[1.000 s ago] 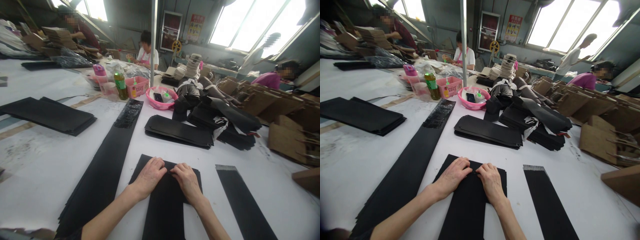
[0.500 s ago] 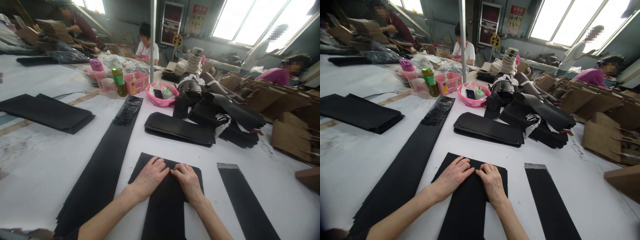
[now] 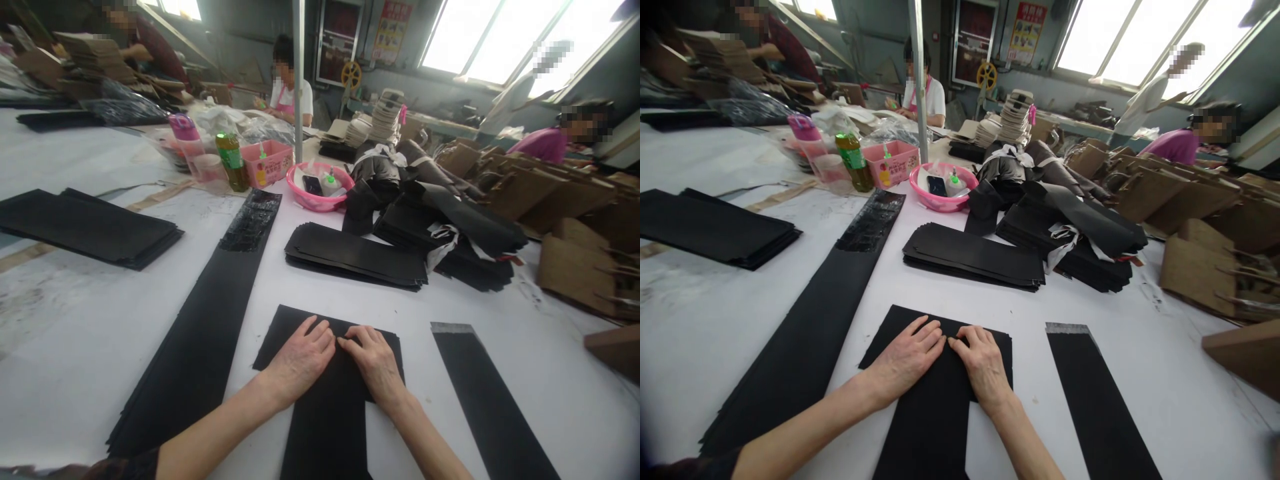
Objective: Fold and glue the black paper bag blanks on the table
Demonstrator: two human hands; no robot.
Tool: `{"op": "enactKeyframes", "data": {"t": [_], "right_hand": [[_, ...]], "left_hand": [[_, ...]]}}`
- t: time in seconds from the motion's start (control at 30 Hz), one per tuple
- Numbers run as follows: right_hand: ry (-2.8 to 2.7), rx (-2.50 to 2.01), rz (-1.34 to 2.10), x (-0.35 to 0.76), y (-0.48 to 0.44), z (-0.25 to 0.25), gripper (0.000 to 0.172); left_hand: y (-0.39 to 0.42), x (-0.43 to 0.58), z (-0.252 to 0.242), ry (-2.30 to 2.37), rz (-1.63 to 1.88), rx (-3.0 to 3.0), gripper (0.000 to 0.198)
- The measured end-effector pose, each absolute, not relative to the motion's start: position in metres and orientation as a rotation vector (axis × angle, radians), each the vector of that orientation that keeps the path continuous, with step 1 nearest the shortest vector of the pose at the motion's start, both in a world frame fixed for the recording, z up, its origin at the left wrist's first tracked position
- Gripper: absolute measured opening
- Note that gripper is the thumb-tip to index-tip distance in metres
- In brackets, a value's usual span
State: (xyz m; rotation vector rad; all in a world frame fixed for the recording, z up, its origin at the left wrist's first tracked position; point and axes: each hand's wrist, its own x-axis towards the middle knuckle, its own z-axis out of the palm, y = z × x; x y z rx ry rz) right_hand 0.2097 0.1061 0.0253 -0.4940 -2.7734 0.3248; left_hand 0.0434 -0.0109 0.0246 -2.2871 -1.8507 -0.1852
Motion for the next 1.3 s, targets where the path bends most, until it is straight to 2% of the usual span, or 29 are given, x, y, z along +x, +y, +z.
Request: {"op": "enactKeyframes", "data": {"t": [0.17,0.53,0.73,1.0,1.17,1.3], "right_hand": [[-2.773,-0.471,0.4,0.215,0.111,0.027,0.02],[-2.769,-0.454,0.418,0.223,0.121,0.03,0.015],[-2.811,-0.409,0.324,0.227,0.117,0.026,0.023],[-2.815,-0.445,0.293,0.228,0.115,0.028,0.025],[-2.727,-0.515,0.494,0.234,0.122,0.025,0.023],[-2.656,-0.519,0.558,0.24,0.124,0.021,0.025]], "left_hand": [[-0.012,0.046,0.021,-1.843,-0.182,-2.249,0.033],[-0.011,0.042,0.021,-1.85,-0.173,-2.281,0.036],[-0.011,0.041,0.022,-1.873,-0.19,-2.338,0.04],[-0.001,0.047,0.032,-1.792,-0.139,-2.371,0.029],[0.003,0.054,0.032,-1.729,-0.113,-2.426,0.018],[0.004,0.056,0.03,-1.745,-0.142,-2.407,0.018]]}}
